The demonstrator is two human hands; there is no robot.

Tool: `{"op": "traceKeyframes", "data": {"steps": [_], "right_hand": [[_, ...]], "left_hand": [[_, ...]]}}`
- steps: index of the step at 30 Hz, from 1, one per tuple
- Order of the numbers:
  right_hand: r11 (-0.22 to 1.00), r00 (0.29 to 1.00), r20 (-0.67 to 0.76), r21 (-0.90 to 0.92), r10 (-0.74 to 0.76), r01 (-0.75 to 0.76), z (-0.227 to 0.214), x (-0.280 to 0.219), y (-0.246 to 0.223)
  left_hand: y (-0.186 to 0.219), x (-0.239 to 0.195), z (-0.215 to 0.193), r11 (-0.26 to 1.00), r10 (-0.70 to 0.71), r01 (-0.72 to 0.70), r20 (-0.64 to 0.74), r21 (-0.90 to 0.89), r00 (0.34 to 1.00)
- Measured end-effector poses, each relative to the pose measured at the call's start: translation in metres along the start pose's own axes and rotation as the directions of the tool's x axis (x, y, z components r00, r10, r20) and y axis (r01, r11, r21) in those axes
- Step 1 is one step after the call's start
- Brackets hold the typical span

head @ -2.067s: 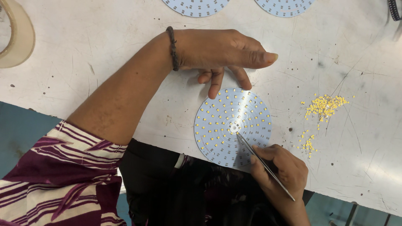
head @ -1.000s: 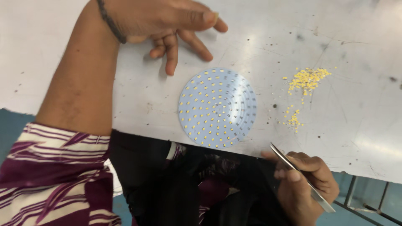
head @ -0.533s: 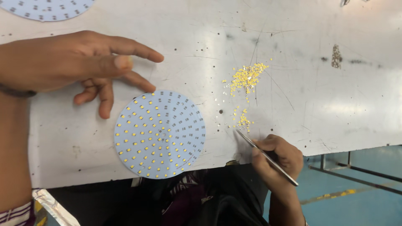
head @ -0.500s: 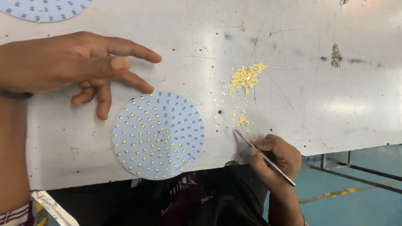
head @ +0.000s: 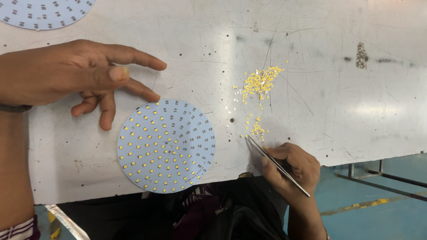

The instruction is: The person uses tweezers to pick up small yellow LED components from a pile on the table and places them one by one into designated spots on a circular LED board. The person continues this repetitive placement process throughout the clip.

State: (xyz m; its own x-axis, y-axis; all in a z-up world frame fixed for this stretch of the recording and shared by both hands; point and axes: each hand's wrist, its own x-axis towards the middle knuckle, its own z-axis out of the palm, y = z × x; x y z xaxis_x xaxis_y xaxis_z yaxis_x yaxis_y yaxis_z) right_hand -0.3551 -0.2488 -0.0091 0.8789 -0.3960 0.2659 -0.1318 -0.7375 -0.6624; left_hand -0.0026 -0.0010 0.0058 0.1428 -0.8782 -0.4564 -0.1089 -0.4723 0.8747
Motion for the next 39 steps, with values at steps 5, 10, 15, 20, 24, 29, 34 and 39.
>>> {"op": "traceKeyframes", "data": {"steps": [5, 10, 15, 20, 24, 29, 34, 39], "right_hand": [[1.0, 1.0, -0.011, 0.012, -0.028, 0.028, 0.0, -0.007, -0.012], [0.978, 0.975, 0.093, 0.073, -0.201, 0.195, 0.028, -0.022, -0.041], [0.957, 0.947, 0.14, 0.065, -0.291, 0.284, 0.038, -0.01, -0.047], [0.96, 0.934, 0.224, 0.101, -0.277, 0.261, 0.031, -0.004, -0.044], [0.968, 0.942, 0.224, 0.082, -0.252, 0.239, 0.033, -0.004, -0.045], [0.965, 0.931, 0.255, 0.093, -0.261, 0.245, 0.033, 0.0, -0.049], [0.969, 0.96, 0.166, 0.136, -0.226, 0.205, 0.022, -0.002, -0.041], [0.99, 0.996, -0.016, 0.111, 0.084, -0.081, 0.012, -0.004, -0.019]], "left_hand": [[0.012, -0.003, 0.001, 0.987, 0.16, -0.159, 0.038, -0.018, 0.986], [0.008, -0.012, 0.005, 0.981, 0.186, -0.189, -0.066, -0.032, 0.98], [0.013, -0.02, 0.012, 0.978, 0.208, -0.202, -0.187, 0.052, 0.96], [0.016, -0.019, 0.014, 0.985, 0.174, -0.169, -0.212, 0.045, 0.962], [0.013, -0.019, 0.015, 0.992, 0.119, -0.104, -0.254, 0.071, 0.96], [0.012, -0.016, 0.01, 0.983, 0.182, -0.181, -0.18, 0.02, 0.967], [0.021, -0.009, 0.006, 0.992, 0.119, -0.121, -0.04, -0.039, 0.992], [0.017, -0.008, 0.007, 0.996, 0.085, -0.085, -0.052, 0.004, 0.995]]}}
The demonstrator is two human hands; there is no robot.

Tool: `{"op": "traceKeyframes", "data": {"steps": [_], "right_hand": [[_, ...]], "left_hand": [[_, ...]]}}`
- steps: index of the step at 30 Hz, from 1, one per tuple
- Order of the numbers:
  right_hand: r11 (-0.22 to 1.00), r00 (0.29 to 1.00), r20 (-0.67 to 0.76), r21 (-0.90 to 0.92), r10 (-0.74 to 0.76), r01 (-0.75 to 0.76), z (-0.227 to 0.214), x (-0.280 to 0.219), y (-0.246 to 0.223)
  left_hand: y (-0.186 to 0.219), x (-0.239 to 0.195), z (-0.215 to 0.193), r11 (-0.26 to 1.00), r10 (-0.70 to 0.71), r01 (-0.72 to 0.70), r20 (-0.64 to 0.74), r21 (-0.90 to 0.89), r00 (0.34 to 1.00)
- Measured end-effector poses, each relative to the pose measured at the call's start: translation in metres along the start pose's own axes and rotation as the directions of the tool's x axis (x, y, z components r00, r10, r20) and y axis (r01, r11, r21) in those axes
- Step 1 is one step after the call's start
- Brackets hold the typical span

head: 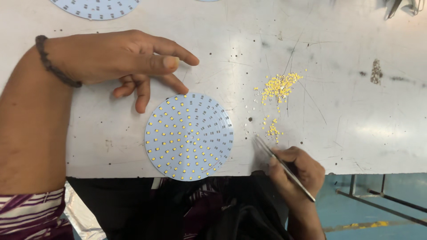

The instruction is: The person uses tweezers to pick up small yellow LED components from a pile on the table and places them one by one into designated spots on a circular LED board. The person continues this repetitive placement process throughout the clip.

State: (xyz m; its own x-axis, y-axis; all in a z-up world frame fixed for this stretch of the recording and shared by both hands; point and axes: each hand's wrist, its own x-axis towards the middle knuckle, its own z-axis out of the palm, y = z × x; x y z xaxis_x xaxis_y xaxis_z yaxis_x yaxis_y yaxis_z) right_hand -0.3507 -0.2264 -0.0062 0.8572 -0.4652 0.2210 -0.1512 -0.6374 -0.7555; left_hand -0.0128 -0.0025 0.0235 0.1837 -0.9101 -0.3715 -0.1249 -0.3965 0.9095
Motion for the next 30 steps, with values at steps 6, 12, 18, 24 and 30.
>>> {"op": "traceKeyframes", "data": {"steps": [6, 12, 18, 24, 30], "right_hand": [[0.988, 0.999, -0.049, -0.157, -0.01, 0.003, -0.001, 0.001, 0.009], [0.997, 0.998, -0.021, -0.051, -0.052, 0.051, -0.007, 0.002, 0.014], [0.993, 0.995, 0.068, -0.087, -0.07, 0.076, -0.011, 0.006, 0.013], [0.985, 0.987, 0.096, -0.099, -0.129, 0.138, -0.008, 0.012, 0.006], [0.985, 0.987, 0.093, -0.105, -0.127, 0.137, -0.007, 0.014, 0.007]], "left_hand": [[-0.001, 0.004, -0.002, 0.999, -0.026, 0.027, 0.024, -0.037, 0.999], [-0.005, 0.006, -0.004, 0.999, -0.023, 0.024, 0.047, -0.028, 0.999], [-0.007, 0.007, -0.004, 1.0, -0.017, 0.019, 0.052, -0.023, 0.998], [-0.004, 0.006, -0.003, 0.999, -0.032, 0.032, 0.036, -0.02, 0.999], [-0.005, 0.007, -0.004, 0.999, -0.042, 0.043, 0.046, -0.016, 0.998]]}}
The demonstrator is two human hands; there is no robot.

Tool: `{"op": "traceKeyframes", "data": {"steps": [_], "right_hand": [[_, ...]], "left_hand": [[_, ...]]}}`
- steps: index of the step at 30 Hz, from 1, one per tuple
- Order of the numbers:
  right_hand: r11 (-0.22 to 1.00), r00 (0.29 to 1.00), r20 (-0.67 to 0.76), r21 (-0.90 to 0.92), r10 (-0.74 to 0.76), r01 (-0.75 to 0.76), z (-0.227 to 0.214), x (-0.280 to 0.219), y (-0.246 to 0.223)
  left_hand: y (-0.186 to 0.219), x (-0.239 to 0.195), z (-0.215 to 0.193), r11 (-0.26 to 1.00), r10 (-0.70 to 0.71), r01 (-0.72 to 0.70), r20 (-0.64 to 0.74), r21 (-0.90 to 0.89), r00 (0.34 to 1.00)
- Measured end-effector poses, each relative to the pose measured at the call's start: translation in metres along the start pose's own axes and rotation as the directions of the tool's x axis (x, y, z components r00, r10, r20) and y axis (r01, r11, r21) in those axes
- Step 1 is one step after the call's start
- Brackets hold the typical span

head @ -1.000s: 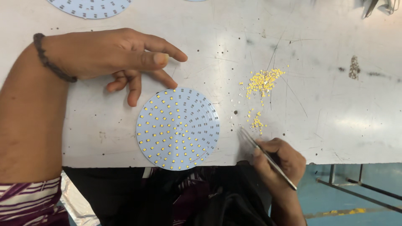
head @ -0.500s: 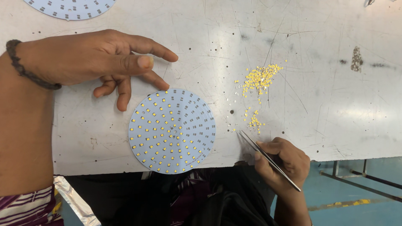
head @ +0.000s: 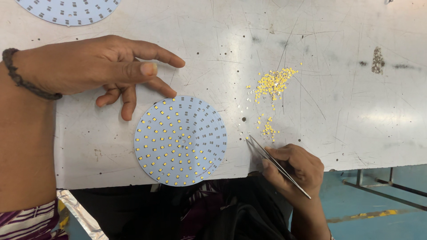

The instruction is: The person uses tweezers to pick up small yellow LED components from a pile on the table and places them one by one into designated spots on a circular LED board. The person continues this repetitive placement process throughout the clip.

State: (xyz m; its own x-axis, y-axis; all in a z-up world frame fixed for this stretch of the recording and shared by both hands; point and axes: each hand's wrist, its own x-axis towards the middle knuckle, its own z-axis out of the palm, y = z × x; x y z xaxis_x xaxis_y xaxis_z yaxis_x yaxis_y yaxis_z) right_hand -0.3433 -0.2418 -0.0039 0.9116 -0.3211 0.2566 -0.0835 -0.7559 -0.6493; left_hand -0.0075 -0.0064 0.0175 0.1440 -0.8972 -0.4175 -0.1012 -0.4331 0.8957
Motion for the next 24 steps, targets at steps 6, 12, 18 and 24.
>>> {"op": "traceKeyframes", "data": {"steps": [6, 12, 18, 24], "right_hand": [[1.0, 0.999, -0.032, -0.014, 0.018, -0.019, -0.001, -0.002, 0.0], [1.0, 1.0, 0.0, 0.02, -0.013, 0.013, 0.0, 0.001, 0.001], [0.996, 1.0, -0.012, 0.093, -0.002, 0.003, 0.003, -0.004, -0.011], [0.973, 0.969, 0.124, 0.117, -0.213, 0.198, 0.02, -0.008, -0.025]], "left_hand": [[-0.005, 0.001, -0.002, 1.0, 0.022, -0.022, 0.013, -0.004, 1.0], [-0.004, 0.0, -0.003, 1.0, 0.026, -0.026, 0.027, 0.002, 0.999], [0.0, -0.003, -0.001, 0.996, 0.086, -0.086, 0.009, 0.034, 0.996], [0.0, -0.009, 0.001, 0.994, 0.104, -0.103, -0.029, 0.025, 0.994]]}}
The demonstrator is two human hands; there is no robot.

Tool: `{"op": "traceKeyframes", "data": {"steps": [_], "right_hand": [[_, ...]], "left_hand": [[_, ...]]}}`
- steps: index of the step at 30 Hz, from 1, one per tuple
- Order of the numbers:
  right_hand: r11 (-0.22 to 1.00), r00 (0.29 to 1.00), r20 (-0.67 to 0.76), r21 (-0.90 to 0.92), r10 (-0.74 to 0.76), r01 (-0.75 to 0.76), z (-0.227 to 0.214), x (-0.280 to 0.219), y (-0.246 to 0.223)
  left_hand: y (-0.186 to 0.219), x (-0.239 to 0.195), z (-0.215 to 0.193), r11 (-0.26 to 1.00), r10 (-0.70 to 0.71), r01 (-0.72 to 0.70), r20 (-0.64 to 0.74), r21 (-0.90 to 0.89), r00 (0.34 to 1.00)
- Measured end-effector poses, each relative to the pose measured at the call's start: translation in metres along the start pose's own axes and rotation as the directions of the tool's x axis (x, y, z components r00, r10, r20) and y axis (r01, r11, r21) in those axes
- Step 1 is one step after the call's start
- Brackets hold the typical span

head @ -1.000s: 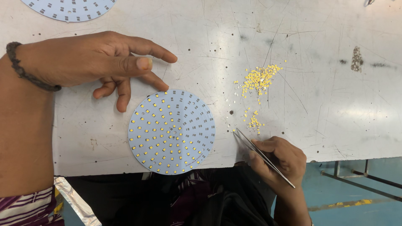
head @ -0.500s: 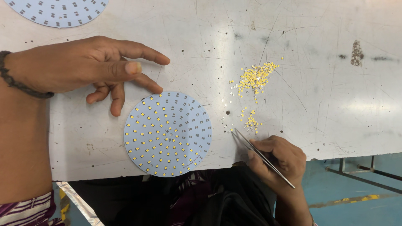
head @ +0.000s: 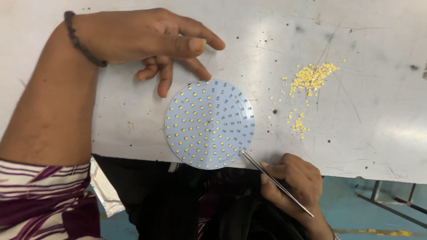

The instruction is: The person uses tweezers to pick up small yellow LED components from a pile on the table and places them one by one into designated spots on a circular LED board. The person continues this repetitive placement process throughout the clip.

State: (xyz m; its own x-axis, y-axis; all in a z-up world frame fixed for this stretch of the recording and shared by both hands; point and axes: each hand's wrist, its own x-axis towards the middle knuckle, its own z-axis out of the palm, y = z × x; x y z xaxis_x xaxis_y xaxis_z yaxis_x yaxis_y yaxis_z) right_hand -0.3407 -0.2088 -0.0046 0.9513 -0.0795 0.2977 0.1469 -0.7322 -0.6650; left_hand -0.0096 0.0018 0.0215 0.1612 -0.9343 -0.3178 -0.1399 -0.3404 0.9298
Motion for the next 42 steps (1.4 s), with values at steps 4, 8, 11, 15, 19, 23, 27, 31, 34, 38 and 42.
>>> {"op": "traceKeyframes", "data": {"steps": [4, 8, 11, 15, 19, 23, 27, 31, 34, 38, 42], "right_hand": [[0.998, 0.998, -0.009, 0.009, -0.065, 0.065, 0.004, 0.0, -0.001], [0.992, 0.992, -0.02, -0.007, -0.123, 0.123, 0.007, -0.001, -0.002], [0.993, 0.994, -0.011, -0.016, -0.113, 0.113, 0.008, 0.001, -0.003], [0.992, 0.991, 0.025, 0.008, -0.129, 0.129, 0.004, 0.006, -0.006], [0.992, 0.992, 0.006, 0.013, -0.125, 0.125, -0.003, 0.007, -0.004], [0.987, 0.984, -0.125, -0.074, 0.131, -0.141, -0.018, 0.002, 0.009], [0.911, 0.888, -0.231, -0.012, 0.398, -0.412, -0.029, 0.0, 0.025], [0.949, 0.932, -0.238, -0.092, 0.272, -0.301, -0.025, 0.003, 0.03], [0.945, 0.932, -0.234, -0.105, 0.278, -0.308, -0.025, 0.005, 0.03], [0.949, 0.937, -0.227, -0.115, 0.263, -0.295, -0.026, 0.005, 0.029], [0.956, 0.944, -0.232, -0.116, 0.236, -0.268, -0.028, 0.005, 0.03]], "left_hand": [[0.003, 0.0, 0.002, 1.0, 0.006, -0.006, -0.039, 0.024, 0.999], [0.002, 0.0, 0.003, 0.999, 0.025, -0.024, -0.046, 0.025, 0.999], [0.001, 0.001, 0.003, 0.999, 0.026, -0.026, -0.038, 0.021, 0.999], [0.001, 0.001, 0.002, 1.0, 0.026, -0.026, -0.018, 0.017, 0.999], [0.006, 0.009, -0.002, 0.999, -0.038, 0.038, 0.045, -0.004, 0.998], [0.002, 0.012, -0.002, 0.992, -0.105, 0.11, 0.082, -0.057, 0.991], [0.0, 0.012, -0.002, 0.982, -0.185, 0.187, 0.054, -0.021, 0.981], [0.001, 0.01, -0.003, 0.977, -0.208, 0.211, 0.066, -0.037, 0.976], [-0.001, 0.01, -0.003, 0.981, -0.182, 0.185, 0.066, -0.051, 0.981], [-0.005, 0.01, -0.003, 0.984, -0.178, 0.18, 0.057, -0.02, 0.982], [-0.007, 0.009, -0.004, 0.984, -0.175, 0.177, 0.051, -0.034, 0.983]]}}
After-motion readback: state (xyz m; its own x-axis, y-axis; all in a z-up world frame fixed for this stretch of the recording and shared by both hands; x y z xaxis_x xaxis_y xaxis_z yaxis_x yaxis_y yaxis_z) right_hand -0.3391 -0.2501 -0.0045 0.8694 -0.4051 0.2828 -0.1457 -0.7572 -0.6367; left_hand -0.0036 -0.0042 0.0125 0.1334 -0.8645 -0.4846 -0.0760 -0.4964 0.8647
